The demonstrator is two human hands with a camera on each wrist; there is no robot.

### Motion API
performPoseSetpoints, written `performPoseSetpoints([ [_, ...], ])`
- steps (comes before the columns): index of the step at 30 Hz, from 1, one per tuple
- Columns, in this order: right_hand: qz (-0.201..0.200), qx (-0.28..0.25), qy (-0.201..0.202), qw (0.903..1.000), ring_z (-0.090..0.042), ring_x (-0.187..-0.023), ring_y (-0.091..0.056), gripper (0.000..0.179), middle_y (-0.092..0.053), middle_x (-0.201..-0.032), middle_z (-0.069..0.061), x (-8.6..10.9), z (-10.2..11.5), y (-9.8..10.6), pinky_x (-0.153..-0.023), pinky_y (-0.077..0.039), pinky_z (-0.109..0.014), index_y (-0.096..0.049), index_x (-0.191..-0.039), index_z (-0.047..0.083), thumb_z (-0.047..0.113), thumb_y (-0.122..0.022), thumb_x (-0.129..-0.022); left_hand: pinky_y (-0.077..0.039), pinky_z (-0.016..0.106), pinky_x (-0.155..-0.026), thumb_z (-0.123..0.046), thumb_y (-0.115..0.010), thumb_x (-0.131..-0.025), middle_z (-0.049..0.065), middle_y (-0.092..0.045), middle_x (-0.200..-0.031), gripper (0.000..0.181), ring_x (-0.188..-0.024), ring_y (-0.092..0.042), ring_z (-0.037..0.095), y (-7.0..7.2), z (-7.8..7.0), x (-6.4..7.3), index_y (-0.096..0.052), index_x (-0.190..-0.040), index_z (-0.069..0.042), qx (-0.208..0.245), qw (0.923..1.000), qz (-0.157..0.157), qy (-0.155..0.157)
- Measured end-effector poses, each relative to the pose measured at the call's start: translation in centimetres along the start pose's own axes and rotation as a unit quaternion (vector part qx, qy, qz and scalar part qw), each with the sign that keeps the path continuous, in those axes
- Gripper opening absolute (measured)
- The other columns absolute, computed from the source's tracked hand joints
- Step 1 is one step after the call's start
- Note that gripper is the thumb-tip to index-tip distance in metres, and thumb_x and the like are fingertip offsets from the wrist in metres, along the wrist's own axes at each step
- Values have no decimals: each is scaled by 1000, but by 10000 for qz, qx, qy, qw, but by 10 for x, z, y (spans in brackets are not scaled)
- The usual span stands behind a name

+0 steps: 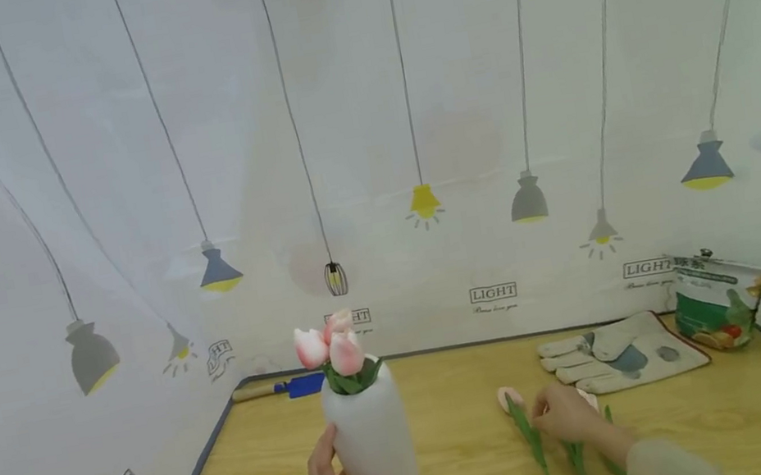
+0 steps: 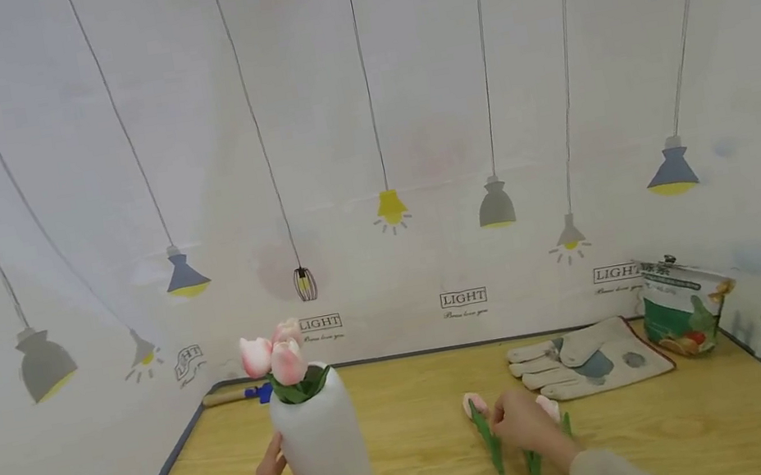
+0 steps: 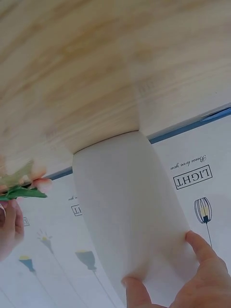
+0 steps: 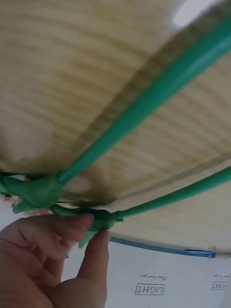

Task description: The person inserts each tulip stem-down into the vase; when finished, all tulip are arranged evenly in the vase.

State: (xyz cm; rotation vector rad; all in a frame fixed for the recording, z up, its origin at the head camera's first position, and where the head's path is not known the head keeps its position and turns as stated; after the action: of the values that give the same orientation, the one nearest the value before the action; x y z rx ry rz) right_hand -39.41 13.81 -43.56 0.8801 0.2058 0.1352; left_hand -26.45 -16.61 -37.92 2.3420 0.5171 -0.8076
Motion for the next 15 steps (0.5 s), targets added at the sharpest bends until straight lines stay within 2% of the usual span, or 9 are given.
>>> performPoseSetpoints([
  [4, 176, 88, -492, 9986, -5, -37, -38, 18, -48, -48, 1, 6, -17, -21, -35, -34, -14, -54, -55, 4, 7, -69, -64, -55, 42, -69, -4, -79, -61, 21, -37, -125, 94, -107, -45, 34, -1, -3, -1, -24, -137, -11, -27, 9998, 62, -180],
  [8, 138, 228, -883, 9957, -4, -30, -40, 18, -49, -45, -1, 7, -21, -29, -31, -38, -17, -52, -58, 1, 7, -68, -64, -55, 43, -68, -5, -78, -63, 20, -36, -125, 93, -107, -45, 35, -1, -4, -1, -22, -138, -13, -28, 9998, 126, -157],
  [10, 103, 92, -979, 9951, -5, -30, -42, 18, -48, -45, 0, 8, -19, -31, -32, -40, -18, -51, -59, 2, 6, -67, -64, -55, 43, -69, -6, -77, -64, 20, -36, -125, 93, -107, -45, 36, 0, -4, -1, -22, -138, -13, -25, 9999, 129, -88],
  [12, 55, -84, -997, 9950, -4, -29, -42, 21, -46, -39, 1, 7, -15, -32, -31, -40, -18, -51, -52, 3, 6, -69, -63, -55, 43, -68, -6, -77, -64, 20, -36, -125, 93, -107, -45, 36, 1, -3, 0, -22, -138, -14, -33, 9999, 113, -43],
  [15, 29, -421, -1084, 9932, -4, -29, -41, 21, -45, -40, 1, 9, -15, -37, -31, -39, -18, -51, -57, 3, 7, -70, -63, -55, 42, -69, -6, -78, -63, 20, -37, -125, 94, -107, -45, 35, 3, -2, 1, -21, -139, -14, -55, 10000, 69, -4],
])
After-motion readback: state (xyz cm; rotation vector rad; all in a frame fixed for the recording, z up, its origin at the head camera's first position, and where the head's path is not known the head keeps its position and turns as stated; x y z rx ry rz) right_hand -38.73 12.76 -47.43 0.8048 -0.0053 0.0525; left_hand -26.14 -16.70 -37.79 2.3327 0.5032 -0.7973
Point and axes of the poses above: each hand's wrist, its own x-axis away from the middle knuckle, its own y-axis out of the back of the hand, z = x × y, the point moved 9 cm from there along -x, towards the middle knuckle
